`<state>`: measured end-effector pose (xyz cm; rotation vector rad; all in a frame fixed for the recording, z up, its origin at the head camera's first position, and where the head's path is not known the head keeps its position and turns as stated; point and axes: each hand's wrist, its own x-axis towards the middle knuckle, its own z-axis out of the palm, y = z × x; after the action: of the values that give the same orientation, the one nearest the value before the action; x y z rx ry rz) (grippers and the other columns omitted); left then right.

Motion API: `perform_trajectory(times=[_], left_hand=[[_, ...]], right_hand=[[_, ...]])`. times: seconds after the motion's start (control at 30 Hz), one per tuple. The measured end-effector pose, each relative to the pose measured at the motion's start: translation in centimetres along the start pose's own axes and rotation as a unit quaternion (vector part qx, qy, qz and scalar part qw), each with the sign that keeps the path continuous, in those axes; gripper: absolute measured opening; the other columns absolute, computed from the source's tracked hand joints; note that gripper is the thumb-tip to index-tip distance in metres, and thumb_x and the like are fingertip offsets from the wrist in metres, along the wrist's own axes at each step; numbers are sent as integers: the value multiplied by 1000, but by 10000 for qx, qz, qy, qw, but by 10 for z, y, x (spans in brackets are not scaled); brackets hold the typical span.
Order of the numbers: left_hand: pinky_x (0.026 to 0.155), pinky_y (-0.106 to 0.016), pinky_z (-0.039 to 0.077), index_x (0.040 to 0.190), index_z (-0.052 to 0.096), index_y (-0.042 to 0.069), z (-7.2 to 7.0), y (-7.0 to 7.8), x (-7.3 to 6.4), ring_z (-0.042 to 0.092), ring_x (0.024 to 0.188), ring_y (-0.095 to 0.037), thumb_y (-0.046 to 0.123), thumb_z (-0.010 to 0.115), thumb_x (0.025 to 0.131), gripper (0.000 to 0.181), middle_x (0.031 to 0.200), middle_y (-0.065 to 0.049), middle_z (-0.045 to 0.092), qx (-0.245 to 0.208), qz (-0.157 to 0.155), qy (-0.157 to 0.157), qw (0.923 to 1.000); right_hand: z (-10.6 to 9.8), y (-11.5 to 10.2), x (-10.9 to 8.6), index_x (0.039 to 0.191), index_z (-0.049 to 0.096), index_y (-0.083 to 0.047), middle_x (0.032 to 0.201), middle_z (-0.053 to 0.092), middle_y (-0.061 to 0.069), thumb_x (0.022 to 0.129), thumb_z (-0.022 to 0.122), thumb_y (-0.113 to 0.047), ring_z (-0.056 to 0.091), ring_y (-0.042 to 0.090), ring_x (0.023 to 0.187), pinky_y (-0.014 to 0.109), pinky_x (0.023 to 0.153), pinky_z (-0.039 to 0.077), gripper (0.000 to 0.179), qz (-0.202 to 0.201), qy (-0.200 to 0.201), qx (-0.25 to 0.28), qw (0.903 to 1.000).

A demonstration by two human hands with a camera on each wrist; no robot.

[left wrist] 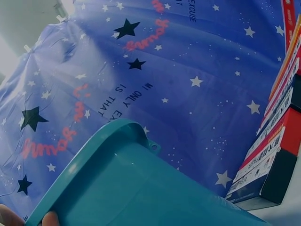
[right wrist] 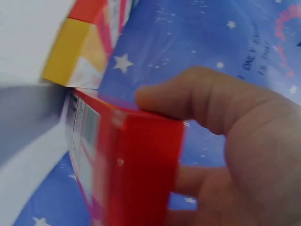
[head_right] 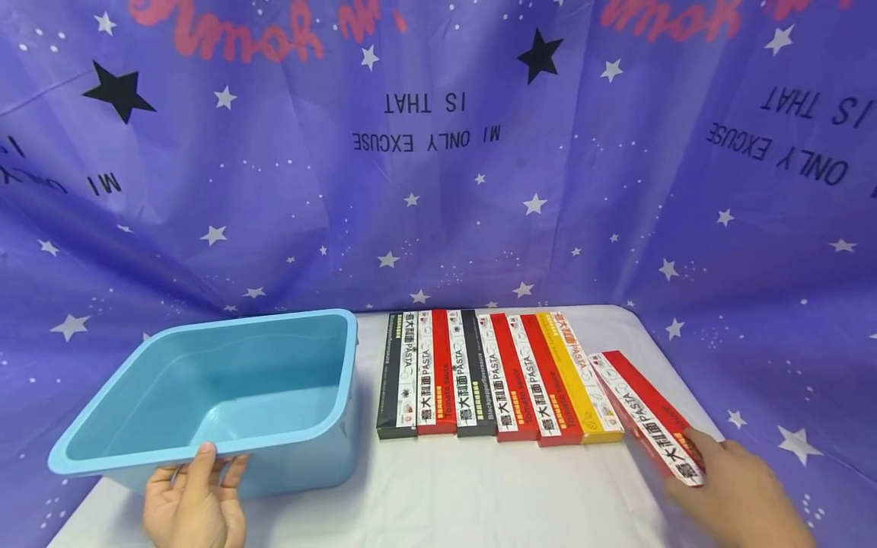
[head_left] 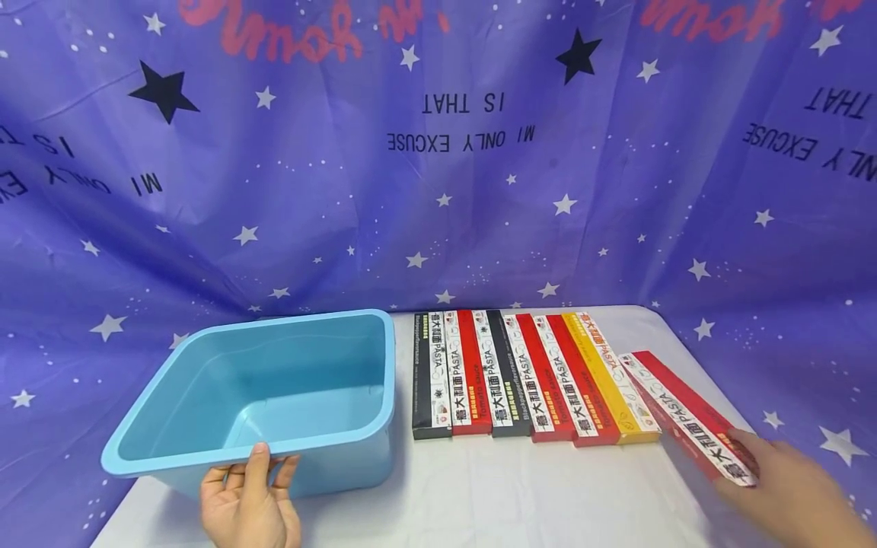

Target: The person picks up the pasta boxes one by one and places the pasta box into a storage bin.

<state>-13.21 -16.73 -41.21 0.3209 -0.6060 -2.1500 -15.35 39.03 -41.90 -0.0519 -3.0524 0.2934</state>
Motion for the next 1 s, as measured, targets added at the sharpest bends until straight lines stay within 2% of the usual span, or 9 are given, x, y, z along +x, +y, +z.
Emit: perform_trajectory(times=[0.1, 0.23, 0.3, 0.4, 0.53, 0.67, 0.8, 0.87, 1.0], left_hand=[[56, -37, 63, 106, 39, -7, 0, -1, -1, 60, 62, -24, -11, 74, 79, 45, 89, -18, 55, -12, 43, -33, 10000], [53, -35, 62, 102, 39, -8, -1, -2, -1, 59, 61, -24, -13, 72, 80, 40, 84, -18, 54, -131, 133, -99, 9998], [52, -35, 62, 101, 39, -9, -2, -3, -1, 59, 61, -24, -13, 72, 81, 39, 83, -18, 53, -167, 171, -131, 9996], [53, -35, 62, 104, 39, -9, -2, -3, -1, 59, 62, -25, -13, 72, 81, 40, 86, -19, 53, -194, 203, -197, 9994], [53, -35, 62, 105, 40, -11, -1, -3, 0, 59, 61, -26, -14, 72, 81, 40, 86, -20, 52, -225, 245, -248, 9991], [53, -36, 62, 106, 42, -13, -1, -3, 1, 59, 60, -26, -14, 73, 79, 41, 85, -21, 53, -220, 266, -167, 9993], [54, -37, 62, 106, 44, -14, -1, -3, 2, 60, 60, -26, -13, 74, 79, 41, 84, -21, 53, -183, 299, -94, 9993], [54, -37, 62, 106, 43, -14, -1, -4, 2, 60, 61, -26, -12, 75, 79, 41, 84, -22, 52, -168, 323, -93, 9993], [53, -36, 62, 101, 42, -14, -2, -5, 2, 58, 64, -27, -8, 76, 80, 41, 84, -21, 47, -64, 366, -86, 9993]], right_hand=[[-17, -10, -5, 118, 50, 16, 89, 61, 32, 70, 83, -47, 57, 38, 72, 59, 58, 50, 86, 402, 355, 235, 9983], [-38, -26, -11, 121, 49, 13, 96, 59, 37, 70, 82, -52, 55, 44, 74, 58, 60, 46, 88, 1040, 849, 461, 9899], [-48, -31, -15, 122, 53, 8, 97, 59, 37, 71, 82, -51, 53, 45, 75, 53, 59, 43, 84, 1110, 1156, 561, 9855], [-61, -35, -20, 124, 57, 2, 96, 61, 35, 70, 82, -47, 52, 46, 76, 47, 57, 35, 76, 1002, 1528, 680, 9808], [-72, -40, -22, 128, 57, -2, 102, 61, 37, 69, 83, -44, 52, 46, 79, 46, 60, 30, 77, 975, 1709, 749, 9776], [-85, -52, -19, 133, 56, -6, 113, 56, 39, 70, 83, -46, 50, 48, 87, 49, 64, 31, 79, 861, 1780, 725, 9776], [-99, -68, -14, 134, 56, -8, 117, 55, 37, 71, 83, -45, 47, 49, 93, 52, 69, 32, 78, 537, 1858, 772, 9781], [-106, -78, -11, 135, 57, -11, 116, 57, 35, 71, 84, -46, 47, 47, 94, 49, 67, 34, 78, 423, 1856, 854, 9780], [-121, -97, -5, 137, 57, -21, 115, 60, 30, 69, 85, -50, 47, 41, 94, 35, 57, 36, 79, 307, 1762, 1006, 9787]])
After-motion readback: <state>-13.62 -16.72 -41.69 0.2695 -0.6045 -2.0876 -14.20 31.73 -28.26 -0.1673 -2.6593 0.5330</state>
